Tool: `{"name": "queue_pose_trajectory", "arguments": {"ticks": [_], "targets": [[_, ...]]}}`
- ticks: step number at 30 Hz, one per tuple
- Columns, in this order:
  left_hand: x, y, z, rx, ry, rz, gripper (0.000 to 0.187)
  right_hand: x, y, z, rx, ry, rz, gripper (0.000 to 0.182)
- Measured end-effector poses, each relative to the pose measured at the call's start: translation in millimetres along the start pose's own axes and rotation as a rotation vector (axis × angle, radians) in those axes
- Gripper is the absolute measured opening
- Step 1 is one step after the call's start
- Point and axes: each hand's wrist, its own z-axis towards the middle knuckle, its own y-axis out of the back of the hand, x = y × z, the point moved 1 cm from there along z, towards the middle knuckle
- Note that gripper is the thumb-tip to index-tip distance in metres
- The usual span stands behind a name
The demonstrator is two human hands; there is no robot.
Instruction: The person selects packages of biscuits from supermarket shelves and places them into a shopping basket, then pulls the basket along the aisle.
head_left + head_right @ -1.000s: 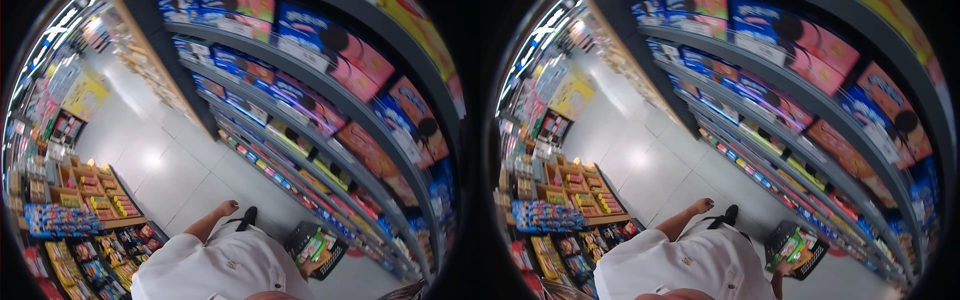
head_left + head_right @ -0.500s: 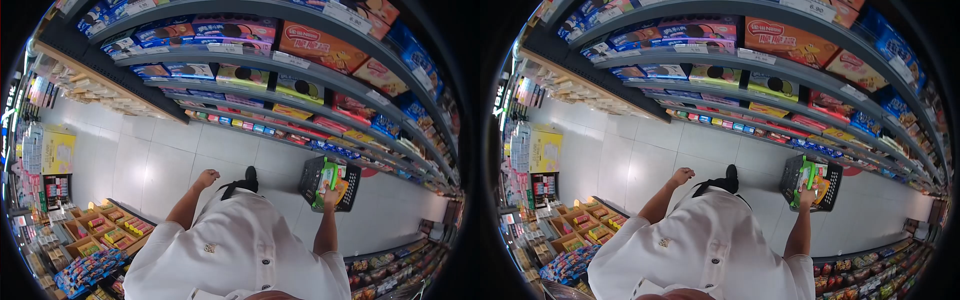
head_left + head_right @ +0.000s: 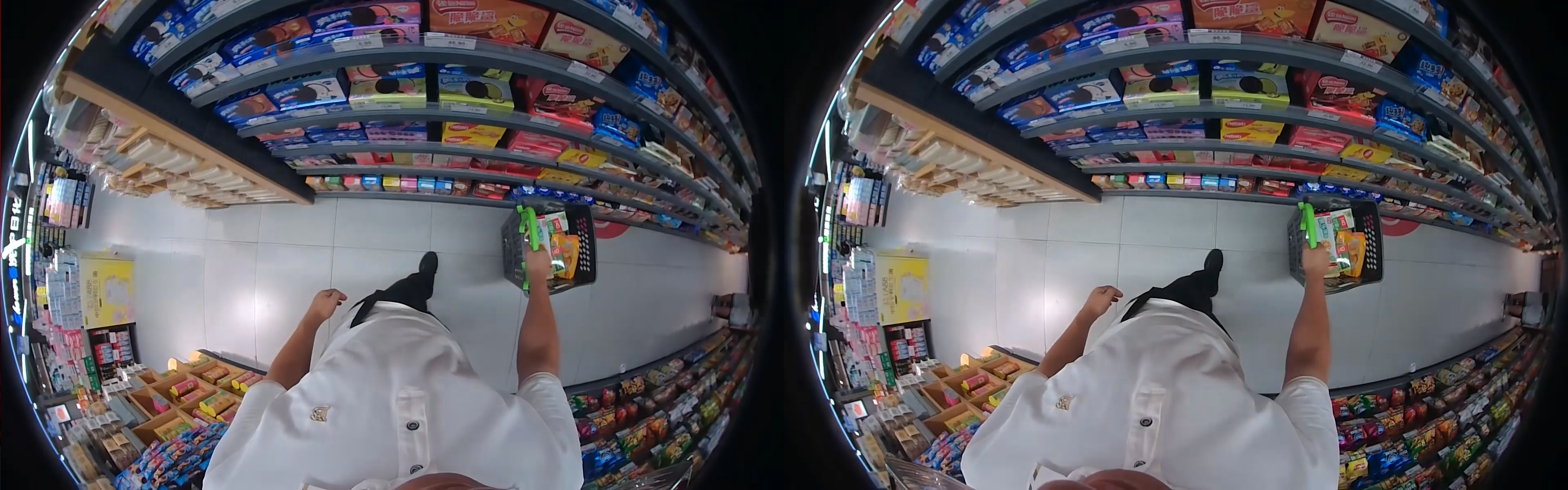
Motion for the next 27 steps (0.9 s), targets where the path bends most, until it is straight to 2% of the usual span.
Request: {"name": "queue_pose_trajectory", "arguments": {"ticks": [3, 6, 8, 12, 14, 16, 18, 20, 24, 27], "targets": [[50, 9, -30, -0.05, 0.007, 0.028, 0.042, 33, -12, -60, 0.044, 0.065, -0.094, 0.049], [99, 19, -52, -0.094, 0.043, 0.063, 0.041, 25, -49, -121, 0.165, 0.078, -0.116, 0.046], [126, 21, -52, -0.095, 0.117, -0.055, 0.042, 27, -65, -162, 0.212, 0.096, -0.157, 0.045], [108, 41, -64, -0.123, 0.065, -0.065, 0.043, 49, -87, -252, 0.28, 0.081, -0.258, 0.044], [109, 55, -58, -0.168, -0.034, -0.172, 0.044, 51, -110, -282, 0.346, 0.144, -0.263, 0.044], [115, 73, -52, -0.165, -0.062, -0.172, 0.04, 70, -121, -312, 0.347, 0.134, -0.253, 0.044], [124, 97, -47, -0.169, -0.191, -0.139, 0.035, 83, -138, -335, 0.346, 0.12, -0.243, 0.044], [136, 126, -45, -0.178, -0.169, -0.202, 0.031, 86, -167, -345, 0.234, 0.216, -0.223, 0.042], [202, 204, -57, -0.284, -0.11, -0.328, 0.033, 126, -187, -365, 0.257, 0.184, -0.144, 0.04], [281, 254, -73, -0.308, 0.092, -0.389, 0.038, 164, -195, -370, 0.167, 0.124, -0.168, 0.04]]}}
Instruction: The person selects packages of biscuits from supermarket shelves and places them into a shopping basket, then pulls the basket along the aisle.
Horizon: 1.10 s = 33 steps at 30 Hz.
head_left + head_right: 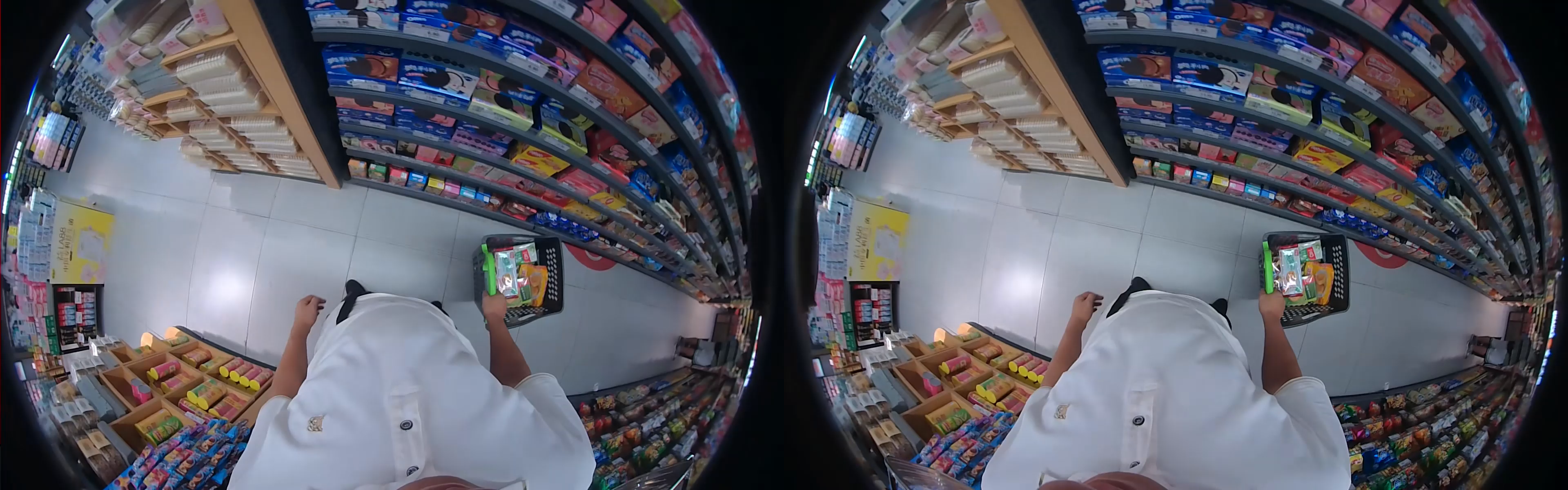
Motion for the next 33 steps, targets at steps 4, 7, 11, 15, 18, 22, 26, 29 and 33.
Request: {"name": "queue_pose_trajectory", "arguments": {"ticks": [4, 7, 11, 15, 18, 22, 26, 29, 33], "targets": [[54, 85, -11, -0.006, 0.185, -0.009, 0.04, 24, -9, 6, -0.06, -0.069, -0.034, 0.045], [67, 128, -12, -0.017, 0.218, -0.058, 0.041, 49, -4, 12, -0.078, -0.117, 0.018, 0.046], [62, 157, -2, -0.058, 0.214, -0.167, 0.04, 99, 8, 3, -0.143, -0.111, 0.017, 0.047], [52, 147, 14, -0.083, 0.183, -0.212, 0.037, 178, 13, -13, -0.231, -0.233, -0.051, 0.046], [39, 146, 25, -0.061, 0.116, -0.214, 0.039, 169, -30, 21, -0.182, -0.279, 0.071, 0.048], [34, 153, 43, -0.04, 0.092, -0.2, 0.041, 172, -51, 53, -0.143, -0.387, 0.289, 0.052], [24, 195, 57, -0.094, 0.133, -0.142, 0.047, 140, -104, 118, -0.128, -0.483, 0.277, 0.062], [21, 232, 82, -0.168, 0.187, -0.24, 0.046, 204, -69, 98, -0.188, -0.446, 0.225, 0.066], [-29, 272, 136, -0.188, 0.234, -0.161, 0.043, 282, -37, 81, -0.205, -0.61, 0.542, 0.052]]}}
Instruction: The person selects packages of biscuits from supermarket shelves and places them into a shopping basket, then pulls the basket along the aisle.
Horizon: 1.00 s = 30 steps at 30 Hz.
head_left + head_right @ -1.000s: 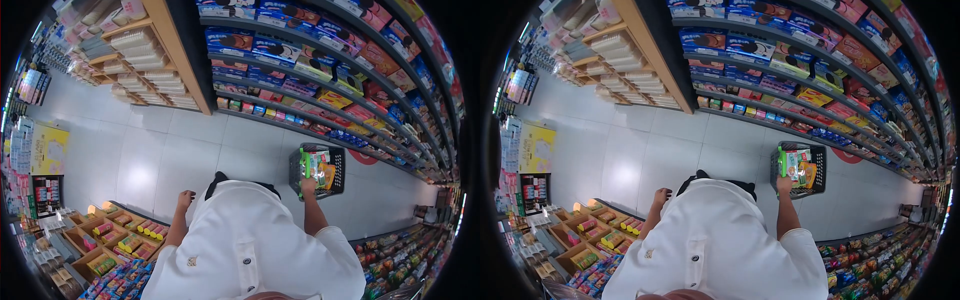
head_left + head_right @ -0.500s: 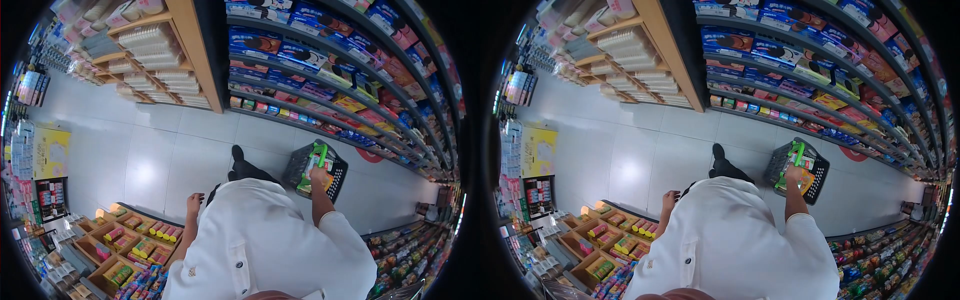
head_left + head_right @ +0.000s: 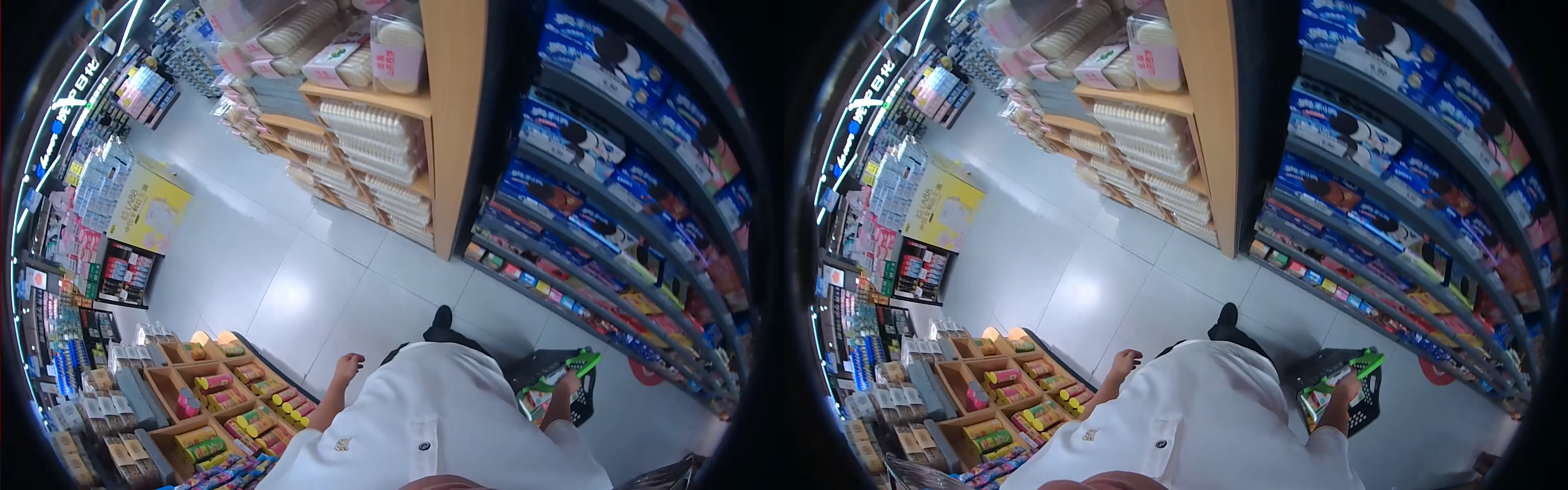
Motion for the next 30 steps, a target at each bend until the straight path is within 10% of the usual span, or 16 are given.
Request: {"name": "queue_pose_trajectory", "arguments": {"ticks": [15, 24, 26, 30], "targets": [[-229, -19, 200, 0.198, -0.347, 0.25, 0.046, 2, -77, -21, 0.125, -0.03, 0.292, 0.026], [-292, 109, 285, 0.291, -0.312, 0.45, 0.05, -12, -147, -150, -0.04, 0.421, -0.036, 0.049], [-304, 142, 314, 0.288, -0.267, 0.43, 0.048, -3, -160, -183, -0.053, 0.166, -0.56, 0.045], [-313, 174, 350, 0.268, -0.158, 0.375, 0.045, 25, -175, -296, -0.107, 0.258, -0.553, 0.045]]}}
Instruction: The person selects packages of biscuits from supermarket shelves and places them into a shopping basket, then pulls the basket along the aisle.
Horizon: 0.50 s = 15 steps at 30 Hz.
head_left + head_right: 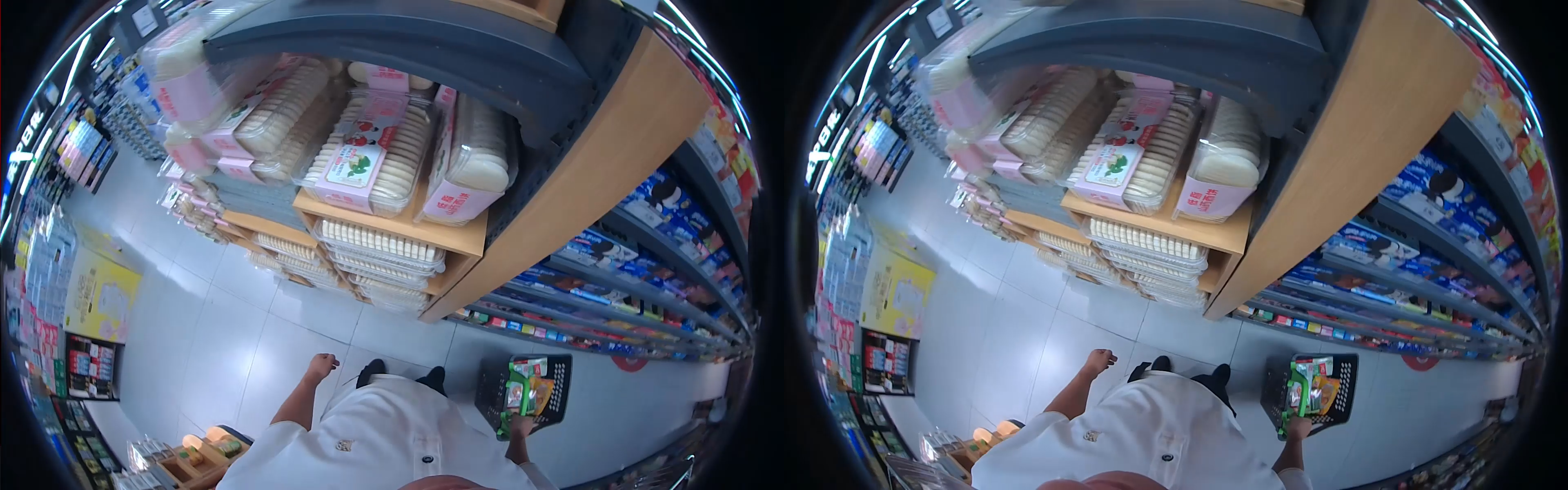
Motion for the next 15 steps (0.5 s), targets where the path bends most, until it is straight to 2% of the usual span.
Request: {"name": "queue_pose_trajectory", "arguments": {"ticks": [1, 2, 3, 4, 5, 7, 8, 9, 10, 15], "targets": [[-4, 4, 2, 0.03, 0.001, 0.04, 0.045, -23, -32, 0, -0.038, 0.169, 0.09, 0.044], [-10, 4, 3, 0.07, 0.014, 0.008, 0.046, -24, -39, -9, 0.086, 0.172, 0.08, 0.045], [-17, 4, 4, 0.123, 0.031, -0.007, 0.047, -19, -49, -25, -0.024, 0.202, 0.098, 0.046], [-23, 2, 7, 0.187, 0.031, 0.079, 0.047, -17, -57, -36, 0.028, 0.231, 0.031, 0.046], [-30, -3, 11, 0.209, 0.002, 0.075, 0.049, -6, -58, -53, -0.008, 0.142, 0.056, 0.047], [-46, -19, 15, 0.262, -0.021, 0.05, 0.051, 25, -44, -70, 0.127, 0.005, -0.011, 0.05], [-53, -29, 20, 0.326, -0.021, 0.122, 0.051, 36, -42, -80, 0.077, -0.045, -0.016, 0.046], [-58, -35, 24, 0.355, -0.04, 0.114, 0.051, 53, -22, -91, 0.12, -0.093, 0.061, 0.043], [-63, -40, 27, 0.369, -0.059, 0.094, 0.05, 56, -17, -93, 0.205, -0.044, 0.098, 0.054], [-87, -57, 41, 0.444, -0.121, 0.18, 0.045, 65, -14, -92, 0.236, 0.047, 0.198, 0.047]]}}
